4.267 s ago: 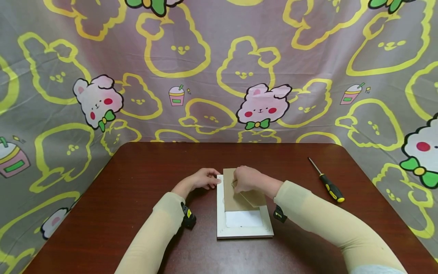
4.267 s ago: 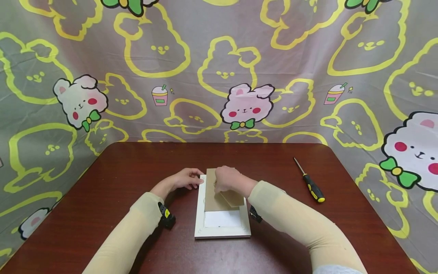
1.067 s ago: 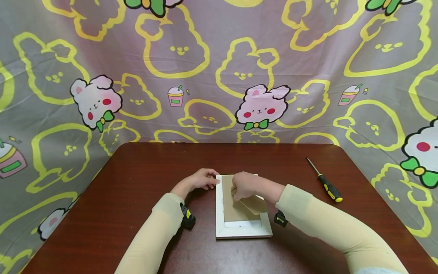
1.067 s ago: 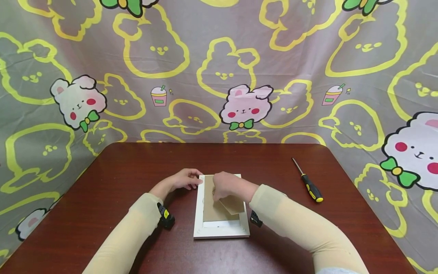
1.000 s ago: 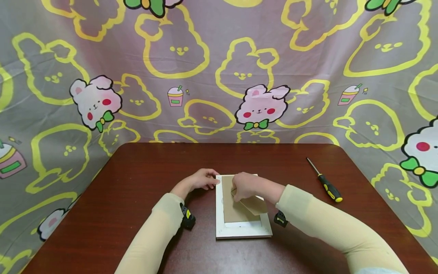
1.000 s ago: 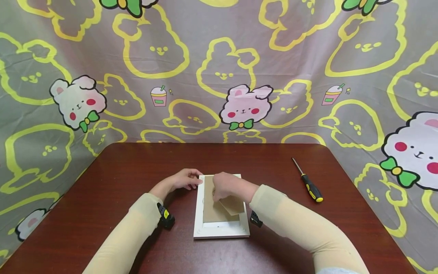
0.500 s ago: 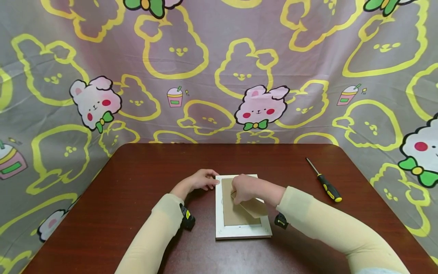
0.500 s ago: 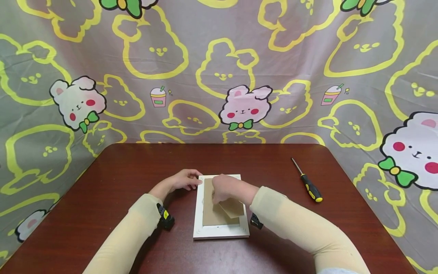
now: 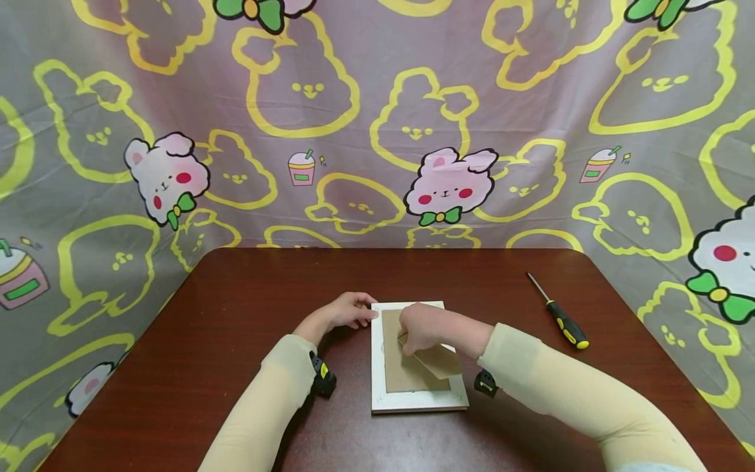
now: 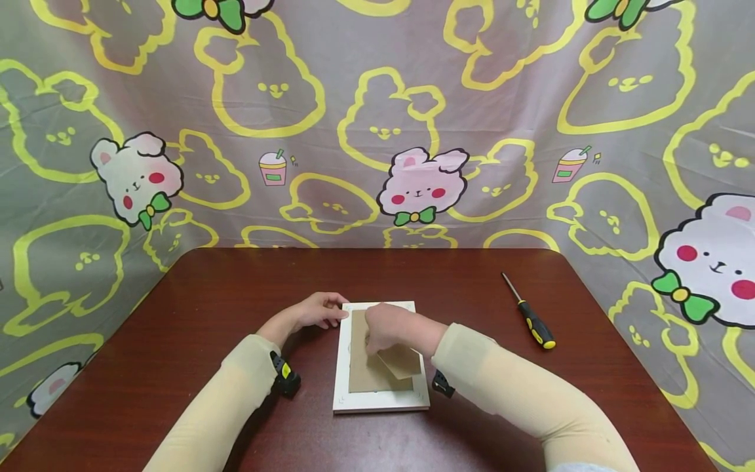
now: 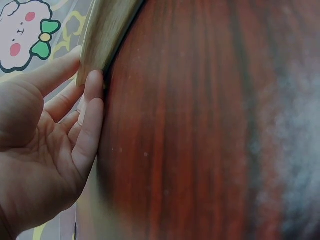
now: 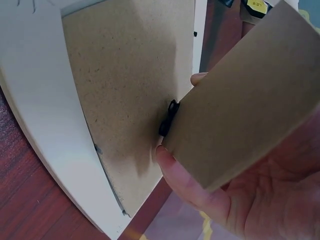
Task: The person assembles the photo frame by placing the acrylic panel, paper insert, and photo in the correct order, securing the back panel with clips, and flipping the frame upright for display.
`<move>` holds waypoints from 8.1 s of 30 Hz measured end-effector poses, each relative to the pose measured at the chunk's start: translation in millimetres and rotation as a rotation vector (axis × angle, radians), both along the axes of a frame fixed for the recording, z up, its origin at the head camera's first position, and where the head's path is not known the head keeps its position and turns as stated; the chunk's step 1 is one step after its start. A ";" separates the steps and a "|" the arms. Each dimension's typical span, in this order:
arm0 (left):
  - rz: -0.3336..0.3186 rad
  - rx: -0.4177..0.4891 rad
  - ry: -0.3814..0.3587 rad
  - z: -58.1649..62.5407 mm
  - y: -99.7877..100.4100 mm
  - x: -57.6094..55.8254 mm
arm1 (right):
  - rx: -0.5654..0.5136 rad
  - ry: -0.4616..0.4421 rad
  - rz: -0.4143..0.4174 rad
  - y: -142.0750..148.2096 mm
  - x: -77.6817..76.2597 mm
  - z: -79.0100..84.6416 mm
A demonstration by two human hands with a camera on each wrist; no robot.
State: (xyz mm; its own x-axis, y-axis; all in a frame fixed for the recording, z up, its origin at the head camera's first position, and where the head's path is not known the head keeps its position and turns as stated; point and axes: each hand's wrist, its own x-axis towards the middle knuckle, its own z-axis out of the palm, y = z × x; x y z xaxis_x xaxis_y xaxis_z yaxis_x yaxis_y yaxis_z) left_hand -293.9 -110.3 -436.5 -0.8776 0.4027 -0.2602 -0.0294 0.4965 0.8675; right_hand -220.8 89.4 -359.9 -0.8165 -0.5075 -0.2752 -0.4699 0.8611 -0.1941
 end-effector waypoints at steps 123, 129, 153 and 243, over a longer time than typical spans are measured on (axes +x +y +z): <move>0.039 -0.263 0.175 10.8 22.2 15.2 | -0.385 0.054 -0.010 35.8 16.6 -31.2; 0.035 -0.247 0.187 11.5 22.4 18.2 | -0.551 -0.041 -0.050 56.8 5.2 -25.8; 0.035 -0.260 0.198 10.8 21.8 16.5 | -0.335 0.260 -0.468 206.7 -25.4 -27.6; 0.037 -0.248 0.192 9.3 22.4 14.9 | -0.284 0.304 -0.259 197.1 11.9 -12.9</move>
State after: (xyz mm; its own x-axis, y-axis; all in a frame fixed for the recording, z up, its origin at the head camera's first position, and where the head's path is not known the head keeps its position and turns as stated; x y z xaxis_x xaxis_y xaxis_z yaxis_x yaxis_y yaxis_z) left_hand -279.0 -87.9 -427.2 -0.9332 0.3143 -0.1742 0.1013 0.6951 0.7117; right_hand -208.9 286.5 -372.7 -0.9477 -0.2979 0.1147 -0.3192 0.8901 -0.3253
